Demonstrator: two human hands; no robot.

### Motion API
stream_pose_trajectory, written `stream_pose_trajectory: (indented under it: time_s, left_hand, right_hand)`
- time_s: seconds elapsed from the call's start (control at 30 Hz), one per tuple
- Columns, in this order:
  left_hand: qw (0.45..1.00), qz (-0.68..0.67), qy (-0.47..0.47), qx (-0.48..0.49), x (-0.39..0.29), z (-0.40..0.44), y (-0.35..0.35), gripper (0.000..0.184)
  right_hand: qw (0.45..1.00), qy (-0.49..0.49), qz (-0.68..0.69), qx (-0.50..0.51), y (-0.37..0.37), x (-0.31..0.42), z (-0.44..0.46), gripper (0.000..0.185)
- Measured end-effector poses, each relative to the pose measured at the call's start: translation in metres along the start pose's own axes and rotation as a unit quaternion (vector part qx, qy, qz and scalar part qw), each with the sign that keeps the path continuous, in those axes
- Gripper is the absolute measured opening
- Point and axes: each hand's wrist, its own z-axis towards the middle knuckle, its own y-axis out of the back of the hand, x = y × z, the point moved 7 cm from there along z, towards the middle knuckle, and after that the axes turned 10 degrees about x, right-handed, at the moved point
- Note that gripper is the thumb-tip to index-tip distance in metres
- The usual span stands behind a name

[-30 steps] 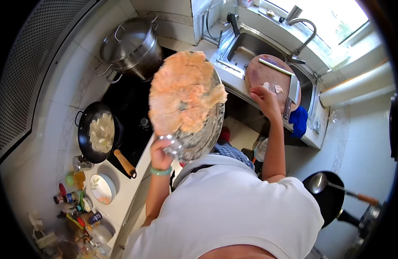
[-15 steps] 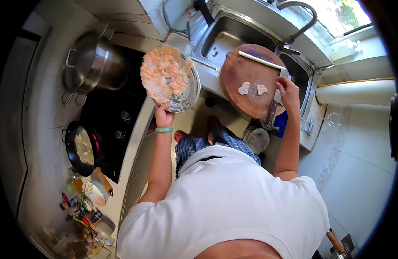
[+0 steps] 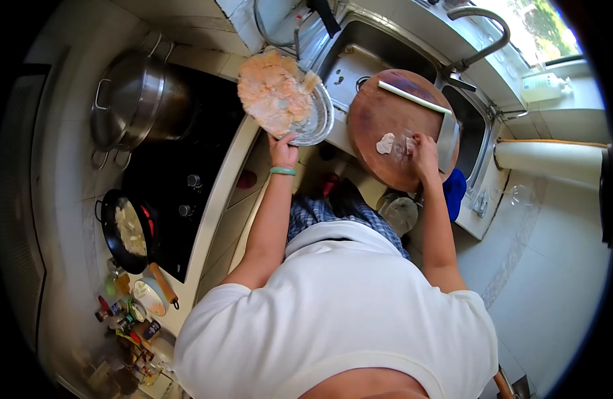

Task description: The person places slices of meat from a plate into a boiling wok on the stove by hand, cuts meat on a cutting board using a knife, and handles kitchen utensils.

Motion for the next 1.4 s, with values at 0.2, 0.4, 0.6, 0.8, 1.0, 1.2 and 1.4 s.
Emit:
stream_pose_trajectory:
  time_s: [0.2, 0.4, 0.6, 0.8, 1.0, 1.2, 1.4]
  left_hand:
    - [0.979, 0.161, 0.084, -0.088, 0.024, -0.018, -0.010, 0.040]
    - [0.981, 0.121, 0.114, -0.101, 0.036, -0.039, -0.026, 0.034]
    - [0.952, 0.179, 0.223, -0.108, 0.028, -0.053, -0.004, 0.043]
    - [0.784, 0.587, -0.026, 0.202, 0.028, -0.062, -0.154, 0.023]
    - [0.480, 0.813, -0.128, 0.306, 0.108, -0.066, -0.220, 0.022]
    - [0.557, 0.777, 0.073, 0.283, 0.127, -0.057, -0.222, 0.024]
    - [0.749, 0.603, 0.008, 0.274, 0.088, -0.062, -0.219, 0.016]
  right_hand:
    - [0.997, 0.023, -0.056, 0.039, 0.003, 0.000, 0.000, 0.022]
    - [0.991, -0.003, 0.101, 0.083, 0.020, 0.022, -0.009, 0.020]
    - [0.954, 0.024, 0.276, 0.116, 0.009, 0.022, -0.006, 0.021]
    - [0.944, 0.053, 0.276, 0.171, 0.000, 0.036, -0.011, 0.019]
    - [0.972, 0.067, 0.191, 0.116, 0.015, 0.029, -0.024, 0.015]
    - [0.973, 0.029, 0.215, 0.071, 0.053, 0.022, -0.048, 0.012]
    - [0.947, 0.078, 0.302, 0.082, 0.057, 0.013, -0.034, 0.013]
